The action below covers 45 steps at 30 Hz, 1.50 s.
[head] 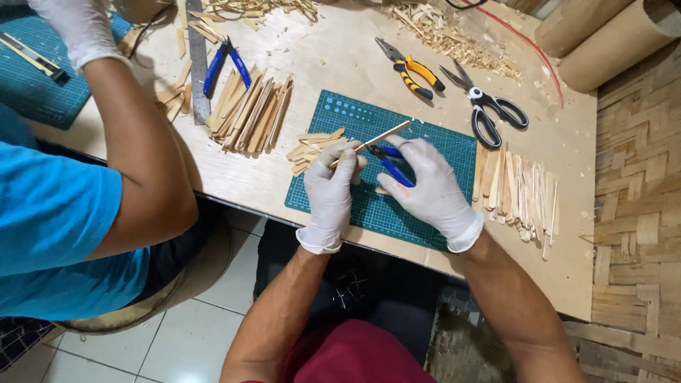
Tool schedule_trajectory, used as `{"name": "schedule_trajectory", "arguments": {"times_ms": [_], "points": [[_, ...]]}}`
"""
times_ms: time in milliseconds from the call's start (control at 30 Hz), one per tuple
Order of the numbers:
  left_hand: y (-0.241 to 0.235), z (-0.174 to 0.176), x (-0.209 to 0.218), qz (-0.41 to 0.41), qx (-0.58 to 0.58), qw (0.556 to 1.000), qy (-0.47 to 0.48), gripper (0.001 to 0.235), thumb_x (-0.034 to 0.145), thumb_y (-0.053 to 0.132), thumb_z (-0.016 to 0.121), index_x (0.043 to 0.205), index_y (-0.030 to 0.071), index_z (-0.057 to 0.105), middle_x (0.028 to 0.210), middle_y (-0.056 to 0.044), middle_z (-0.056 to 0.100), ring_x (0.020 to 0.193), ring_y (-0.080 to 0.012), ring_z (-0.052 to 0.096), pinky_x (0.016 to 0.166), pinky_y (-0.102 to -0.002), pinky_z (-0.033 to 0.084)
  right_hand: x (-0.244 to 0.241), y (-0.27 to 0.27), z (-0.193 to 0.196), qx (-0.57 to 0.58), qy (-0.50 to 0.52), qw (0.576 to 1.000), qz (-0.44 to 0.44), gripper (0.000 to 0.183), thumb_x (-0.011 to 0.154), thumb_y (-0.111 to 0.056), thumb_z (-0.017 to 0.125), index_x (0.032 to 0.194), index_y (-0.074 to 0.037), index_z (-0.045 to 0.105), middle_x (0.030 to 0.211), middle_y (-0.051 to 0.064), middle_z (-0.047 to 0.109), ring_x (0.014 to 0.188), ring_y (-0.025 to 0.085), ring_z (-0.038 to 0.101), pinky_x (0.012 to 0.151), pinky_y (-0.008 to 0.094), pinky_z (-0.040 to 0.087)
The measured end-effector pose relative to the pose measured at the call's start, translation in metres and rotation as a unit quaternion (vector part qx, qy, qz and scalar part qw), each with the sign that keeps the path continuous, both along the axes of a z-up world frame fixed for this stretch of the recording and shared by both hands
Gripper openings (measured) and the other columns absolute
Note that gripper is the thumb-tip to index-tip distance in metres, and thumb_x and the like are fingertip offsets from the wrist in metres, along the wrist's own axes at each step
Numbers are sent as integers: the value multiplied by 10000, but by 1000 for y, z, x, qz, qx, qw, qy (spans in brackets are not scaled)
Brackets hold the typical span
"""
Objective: Cutting popsicle sticks to specific lengths using scissors on a cutting mat.
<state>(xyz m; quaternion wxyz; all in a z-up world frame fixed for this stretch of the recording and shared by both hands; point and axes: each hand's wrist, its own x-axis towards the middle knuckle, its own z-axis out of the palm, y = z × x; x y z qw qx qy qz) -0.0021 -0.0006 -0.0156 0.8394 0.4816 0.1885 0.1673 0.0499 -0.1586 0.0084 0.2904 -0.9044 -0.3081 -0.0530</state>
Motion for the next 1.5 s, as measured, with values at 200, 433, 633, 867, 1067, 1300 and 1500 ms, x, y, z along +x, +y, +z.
{"name": "schedule_trajectory", "arguments": {"times_ms": [200,433,633,867,1067,1300,1500], "points": [[1,1,2,26,-6,999,-23,169,972,84,680,1126,28,720,907,-138,750,708,-103,577,673,-247,503,11,-26,18,-83,58,995,-11,638,817,-513,819,1339,-174,681,1174,107,631,1151,343,582,1030,492,415],[-4,0,-2,-17,54,998,-25,249,929,63,744,1176,26,743,999,-158,770,825,-114,670,712,-235,559,14,-26,23,65,66,996,-5,487,881,-417,815,1268,-137,720,1200,134,667,1208,340,628,1080,482,425],[-10,-4,-3,-66,143,987,-28,219,902,49,770,1119,74,788,980,-132,785,902,-183,762,781,-282,607,11,-17,4,341,298,889,-63,248,1006,-270,681,1065,-40,752,849,126,754,780,148,699,780,308,605],[-11,-1,-4,-142,186,972,-34,161,858,63,796,1017,74,812,883,-106,738,839,-144,687,749,-286,579,11,-18,7,334,300,888,-99,220,1034,-169,661,877,-31,731,678,108,708,604,144,662,634,255,565],[-7,-6,-4,-167,161,972,-31,149,852,69,794,1000,66,809,842,-81,722,803,-99,641,726,-266,573,10,-13,1,362,373,850,-87,278,1054,-169,627,838,-13,708,671,127,708,586,164,653,625,286,562],[-3,-1,-4,-192,124,973,-32,130,867,8,770,994,-8,785,835,-141,755,790,-142,696,754,-288,615,11,-12,21,415,540,726,-95,267,1058,-208,624,844,-49,636,685,78,656,602,122,584,597,272,457],[-4,-5,-3,-198,117,972,-38,109,883,1,761,989,-20,774,832,-157,760,799,-166,724,765,-309,629,10,-14,19,418,569,700,-107,229,1053,-204,627,883,-50,640,732,55,620,635,120,606,608,271,463]]}}
